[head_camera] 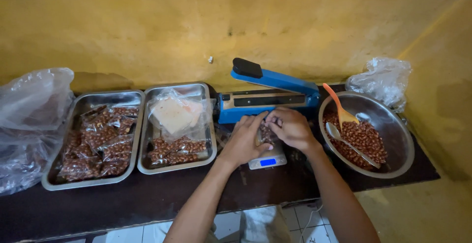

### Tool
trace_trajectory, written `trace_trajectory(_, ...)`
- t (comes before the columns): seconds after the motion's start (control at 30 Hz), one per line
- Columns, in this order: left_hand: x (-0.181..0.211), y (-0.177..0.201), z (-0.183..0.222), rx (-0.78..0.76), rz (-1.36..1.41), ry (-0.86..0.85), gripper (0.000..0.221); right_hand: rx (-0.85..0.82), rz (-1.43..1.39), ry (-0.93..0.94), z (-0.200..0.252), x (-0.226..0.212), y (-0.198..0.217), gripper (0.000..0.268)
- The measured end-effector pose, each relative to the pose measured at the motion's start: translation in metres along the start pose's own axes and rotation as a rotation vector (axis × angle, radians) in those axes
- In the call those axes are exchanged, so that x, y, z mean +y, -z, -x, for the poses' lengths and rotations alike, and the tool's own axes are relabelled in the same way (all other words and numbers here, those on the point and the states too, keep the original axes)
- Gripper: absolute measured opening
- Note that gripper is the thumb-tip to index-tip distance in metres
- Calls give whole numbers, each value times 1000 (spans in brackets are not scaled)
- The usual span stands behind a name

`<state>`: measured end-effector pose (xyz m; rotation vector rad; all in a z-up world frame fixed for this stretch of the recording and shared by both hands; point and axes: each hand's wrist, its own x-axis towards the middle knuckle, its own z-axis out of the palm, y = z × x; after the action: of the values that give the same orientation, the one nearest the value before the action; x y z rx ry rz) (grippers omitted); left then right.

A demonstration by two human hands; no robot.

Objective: Filling small plastic bags with peanuts, weighing them on a digital scale, and sealing them using a manual heat sealer.

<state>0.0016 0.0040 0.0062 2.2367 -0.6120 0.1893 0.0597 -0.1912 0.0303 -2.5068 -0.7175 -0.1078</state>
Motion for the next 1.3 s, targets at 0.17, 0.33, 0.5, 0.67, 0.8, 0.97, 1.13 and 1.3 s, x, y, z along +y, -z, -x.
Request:
trace_trajectory(0.17,2,-1,0,4,-14,9,91,-26,-50,-119,-7,9,-11,10)
trace_trajectory(0.33,3,0,0,6,-48,1,90,39,-29,-61,0,12,-9,10)
trace_trajectory(0.5,7,5,0,-8,-63,20,87,179,-57,-107,9,24,-1,11)
trace_trajectory(0.67,7,5,-1,-16,-93,14,88,202,-115,-112,21,21,0,14)
trace_trajectory(0.8,7,7,0,-1,-68,6,87,187,-189,-177,22,30,-12,26)
trace_trajectory(0.97,6,5,0,16,-65,3,84,170,-258,-233,27,28,-13,29)
trace_trajectory(1.13,-4,-3,0,20,-100,-29,90,236,-357,-217,43,20,-11,26)
trace_trajectory(1.3,-1,-4,0,51,-115,-65,94,372,-231,-90,68,-3,0,22)
